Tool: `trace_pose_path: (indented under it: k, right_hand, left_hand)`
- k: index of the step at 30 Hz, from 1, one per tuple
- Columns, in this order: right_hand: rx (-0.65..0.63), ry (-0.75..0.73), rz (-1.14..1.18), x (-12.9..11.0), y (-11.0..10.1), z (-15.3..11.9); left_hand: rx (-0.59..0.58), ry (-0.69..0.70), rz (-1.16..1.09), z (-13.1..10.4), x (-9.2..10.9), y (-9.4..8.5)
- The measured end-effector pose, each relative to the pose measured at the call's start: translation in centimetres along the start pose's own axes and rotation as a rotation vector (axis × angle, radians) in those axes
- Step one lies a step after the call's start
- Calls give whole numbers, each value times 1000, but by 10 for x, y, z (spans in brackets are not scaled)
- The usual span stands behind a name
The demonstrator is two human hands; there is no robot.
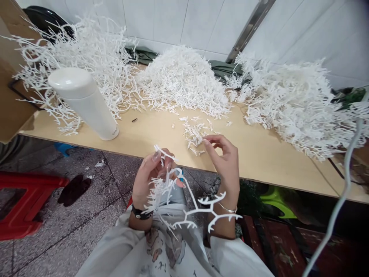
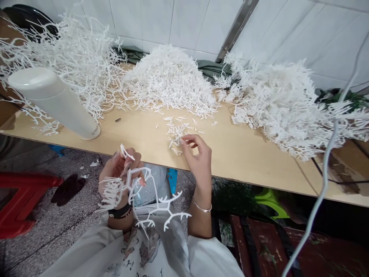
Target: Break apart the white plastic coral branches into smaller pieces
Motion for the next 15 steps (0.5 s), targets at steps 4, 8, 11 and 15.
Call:
trace_pose_path:
  k: [4,8,11,15]
  right_hand:
    - [-251,-166,425,-50,7,-29]
    - [-379,-376,603,-90,5,-52]
    - [-403,-351,561,-97,9,-57]
    - [-445,-233,463,-100,18,-62]
  left_hand:
    - [-14,-51,26,0,0,-7]
    - [-47,-19,200,-3,6,-8]
    - [-25,65,349,-8,14,-8]
    - [46,178,583,-15,23,-10]
Point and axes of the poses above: each hand's wrist, its own z-axis towards the middle knuckle, its own y-axis out of the palm, x = y × z, the point moved 8 cm from there along z, towards the middle knuckle, and after that the axes turned 5 degrees about -z, right-handed, at the moved point
